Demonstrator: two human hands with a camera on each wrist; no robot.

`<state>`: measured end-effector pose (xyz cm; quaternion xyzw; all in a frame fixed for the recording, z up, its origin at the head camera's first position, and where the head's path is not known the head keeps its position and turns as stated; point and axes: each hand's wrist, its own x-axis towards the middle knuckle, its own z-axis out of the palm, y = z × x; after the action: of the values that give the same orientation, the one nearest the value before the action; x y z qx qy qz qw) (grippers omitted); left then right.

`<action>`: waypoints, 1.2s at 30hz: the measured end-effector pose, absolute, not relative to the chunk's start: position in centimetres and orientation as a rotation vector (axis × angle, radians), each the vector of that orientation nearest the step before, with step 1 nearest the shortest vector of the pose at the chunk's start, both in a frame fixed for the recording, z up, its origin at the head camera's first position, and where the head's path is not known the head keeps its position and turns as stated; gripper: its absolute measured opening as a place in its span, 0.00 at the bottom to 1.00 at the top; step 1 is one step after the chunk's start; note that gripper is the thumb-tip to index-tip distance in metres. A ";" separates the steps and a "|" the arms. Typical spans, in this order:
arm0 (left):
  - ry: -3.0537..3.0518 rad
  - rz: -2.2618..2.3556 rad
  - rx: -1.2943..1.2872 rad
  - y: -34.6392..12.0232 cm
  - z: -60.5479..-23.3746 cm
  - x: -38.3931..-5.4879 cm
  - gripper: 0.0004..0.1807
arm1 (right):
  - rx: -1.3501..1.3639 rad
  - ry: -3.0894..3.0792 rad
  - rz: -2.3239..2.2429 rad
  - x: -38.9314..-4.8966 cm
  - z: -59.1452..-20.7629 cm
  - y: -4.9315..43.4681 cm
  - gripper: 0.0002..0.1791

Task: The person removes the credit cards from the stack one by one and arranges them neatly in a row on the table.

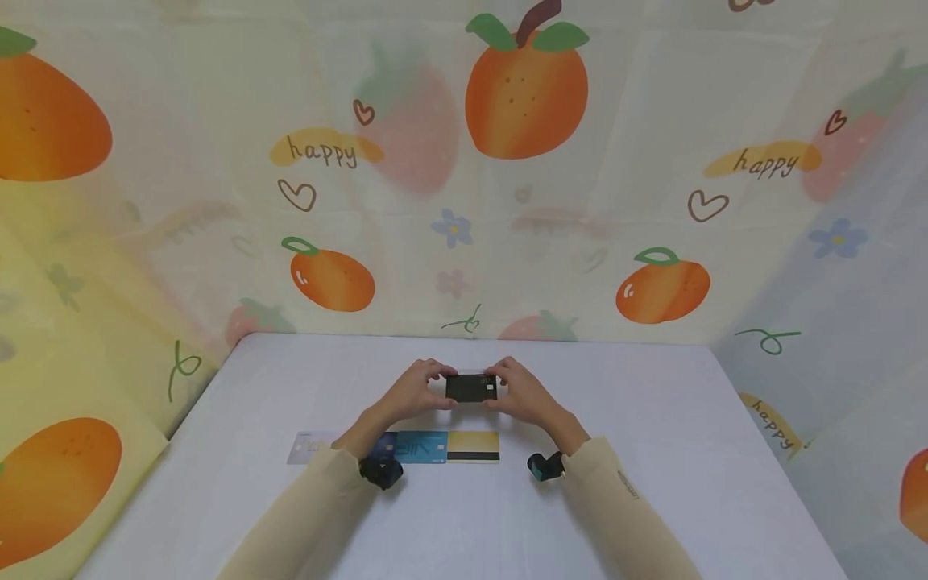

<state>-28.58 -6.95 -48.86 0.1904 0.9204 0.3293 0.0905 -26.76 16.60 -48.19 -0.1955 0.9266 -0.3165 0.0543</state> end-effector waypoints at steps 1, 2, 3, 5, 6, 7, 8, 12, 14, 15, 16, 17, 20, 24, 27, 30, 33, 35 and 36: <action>2.739 0.968 0.570 -6.9 -48.8 -28.4 0.30 | -0.585 2.814 -0.966 -26.6 -48.2 16.7 0.28; 2.741 0.963 0.577 -6.8 -48.7 -28.3 0.30 | -0.576 2.813 -0.975 -26.4 -48.1 16.7 0.28; 2.743 0.958 0.580 -6.8 -48.7 -28.2 0.30 | -0.577 2.818 -0.976 -26.2 -48.1 16.7 0.28; 2.745 0.963 0.586 -6.6 -48.6 -27.9 0.30 | -0.579 2.821 -0.992 -25.8 -48.0 16.8 0.28; 2.747 0.967 0.587 -6.6 -48.6 -27.8 0.30 | -0.578 2.822 -1.000 -25.7 -48.0 16.9 0.28; 2.752 0.965 0.595 -6.6 -48.5 -27.7 0.30 | -0.584 2.827 -1.003 -25.5 -48.0 16.9 0.28; 2.754 0.967 0.605 -6.5 -48.5 -27.6 0.29 | -0.594 2.835 -1.000 -25.4 -47.9 17.0 0.28; 2.767 0.963 0.650 -6.4 -48.4 -27.2 0.29 | -0.600 2.844 -1.004 -24.9 -47.9 17.2 0.28; 2.769 0.957 0.664 -6.4 -48.3 -27.1 0.29 | -0.603 2.846 -1.009 -24.7 -47.9 17.3 0.28; 2.766 0.956 0.664 -6.3 -48.3 -27.0 0.29 | -0.604 2.843 -1.019 -24.6 -47.9 17.3 0.28; 2.762 0.956 0.663 -6.3 -48.2 -26.9 0.29 | -0.612 2.846 -1.023 -24.5 -47.9 17.4 0.28; 2.758 0.957 0.658 -6.2 -48.2 -26.8 0.29 | -0.618 2.851 -1.023 -24.3 -47.9 17.4 0.28; 2.742 0.973 0.646 -6.1 -48.1 -26.4 0.29 | -0.627 2.865 -1.018 -24.0 -47.9 17.5 0.28; 2.735 0.998 0.668 -6.1 -48.1 -26.0 0.29 | -0.634 2.891 -1.004 -23.7 -47.9 17.6 0.28; 2.743 1.007 0.697 -6.0 -48.3 -25.8 0.29 | -0.623 2.899 -1.008 -23.3 -47.7 17.7 0.28; 2.749 1.014 0.716 -5.8 -48.5 -25.6 0.29 | -0.611 2.905 -1.001 -23.0 -47.6 17.8 0.27; 2.755 0.994 0.714 -5.6 -48.8 -25.3 0.30 | -0.596 2.909 -0.991 -22.8 -47.7 17.9 0.27; 2.755 0.982 0.718 -5.5 -48.8 -25.1 0.31 | -0.586 2.916 -0.982 -22.7 -47.8 18.0 0.27; 2.757 0.971 0.718 -5.5 -48.8 -25.0 0.31 | -0.577 2.917 -0.980 -22.7 -47.8 18.1 0.27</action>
<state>-24.97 -5.48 -48.83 0.2381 0.9141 0.3217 0.0657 -22.65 18.10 -47.84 -0.1844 0.9317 -0.3129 0.0054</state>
